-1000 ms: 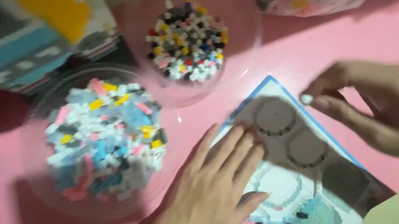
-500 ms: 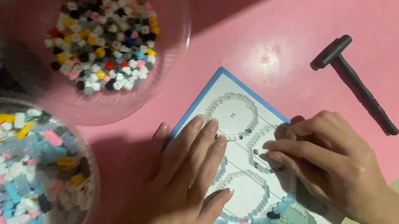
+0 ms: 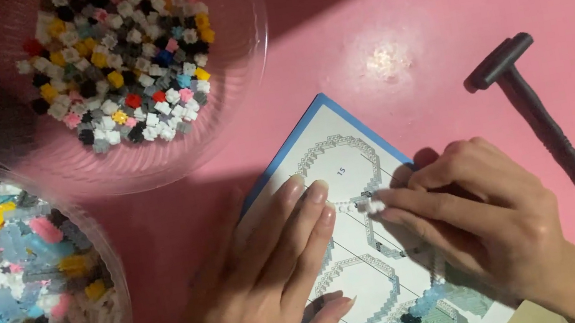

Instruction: Assembling a figure using small interlocking plastic blocks and a toy hammer to secure them.

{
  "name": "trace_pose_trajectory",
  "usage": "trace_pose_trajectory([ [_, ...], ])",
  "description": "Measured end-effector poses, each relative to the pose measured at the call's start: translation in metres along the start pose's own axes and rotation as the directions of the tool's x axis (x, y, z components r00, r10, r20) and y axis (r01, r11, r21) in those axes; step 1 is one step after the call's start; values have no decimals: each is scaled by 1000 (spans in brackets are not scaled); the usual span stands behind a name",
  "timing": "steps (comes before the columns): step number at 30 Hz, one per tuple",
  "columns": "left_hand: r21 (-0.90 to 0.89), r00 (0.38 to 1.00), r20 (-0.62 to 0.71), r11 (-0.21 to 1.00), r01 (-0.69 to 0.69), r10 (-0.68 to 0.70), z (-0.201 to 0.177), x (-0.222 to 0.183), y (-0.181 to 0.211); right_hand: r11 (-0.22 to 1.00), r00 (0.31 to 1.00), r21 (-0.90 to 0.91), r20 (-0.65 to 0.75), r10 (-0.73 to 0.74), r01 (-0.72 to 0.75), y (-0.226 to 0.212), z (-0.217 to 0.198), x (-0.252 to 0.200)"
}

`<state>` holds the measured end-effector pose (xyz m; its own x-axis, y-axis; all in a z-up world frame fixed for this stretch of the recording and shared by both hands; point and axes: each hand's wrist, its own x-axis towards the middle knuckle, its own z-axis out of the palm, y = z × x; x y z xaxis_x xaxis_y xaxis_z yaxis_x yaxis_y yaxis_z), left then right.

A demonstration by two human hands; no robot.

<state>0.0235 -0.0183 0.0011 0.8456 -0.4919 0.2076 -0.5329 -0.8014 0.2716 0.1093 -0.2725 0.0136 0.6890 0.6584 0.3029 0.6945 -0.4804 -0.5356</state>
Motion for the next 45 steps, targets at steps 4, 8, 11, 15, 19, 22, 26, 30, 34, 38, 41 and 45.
trace_pose_trajectory([
  [4, 5, 999, -15, 999, 44, -44, 4, 0, 0, 991, 996, -103, -10, -91, 89, 1, 3, 9],
  [8, -12, 1000, -26, 1000, 16, -17, -1, 2, -4, 997, 999, -55, 25, -45, 46, -1, -1, 11],
  [11, -55, 998, -67, 998, 10, -13, 2, 3, -6, 998, 998, -51, 27, 49, -47, -6, 1, 11],
  [15, -46, 997, -79, 999, 8, -11, -1, 6, -6, 998, 998, -20, 4, 57, -57, -6, 6, 14],
  [19, -67, 995, -95, 998, -8, 1, 0, 5, -9, 996, 996, 48, 54, 68, -71, -5, 5, 18],
  [22, -67, 996, -93, 998, -18, 12, 1, 5, -9, 985, 988, 105, 85, 129, -137, -6, 2, 22],
  [26, -67, 993, -119, 998, -15, 7, 2, 6, -10, 986, 988, 92, 92, 127, -136, -2, 6, 18],
  [30, -78, 998, -61, 997, 11, -16, 2, 3, -9, 987, 988, 91, 98, 123, -132, -3, 8, 20],
  [34, -92, 999, -36, 996, 2, -5, 0, 5, -10, 986, 988, 102, 103, 119, -129, -3, 8, 21],
  [38, -77, 997, -73, 997, -16, 11, 2, 3, -12, 991, 989, 77, 107, 102, -110, -1, 8, 19],
  [41, -83, 999, -37, 997, -2, -1, -1, 4, -11, 994, 993, 72, 98, 70, -78, -2, 9, 22],
  [45, -172, 999, -37, 985, 11, -17, -2, 5, -11, 997, 993, 56, 110, 53, -59, -3, 7, 21],
])
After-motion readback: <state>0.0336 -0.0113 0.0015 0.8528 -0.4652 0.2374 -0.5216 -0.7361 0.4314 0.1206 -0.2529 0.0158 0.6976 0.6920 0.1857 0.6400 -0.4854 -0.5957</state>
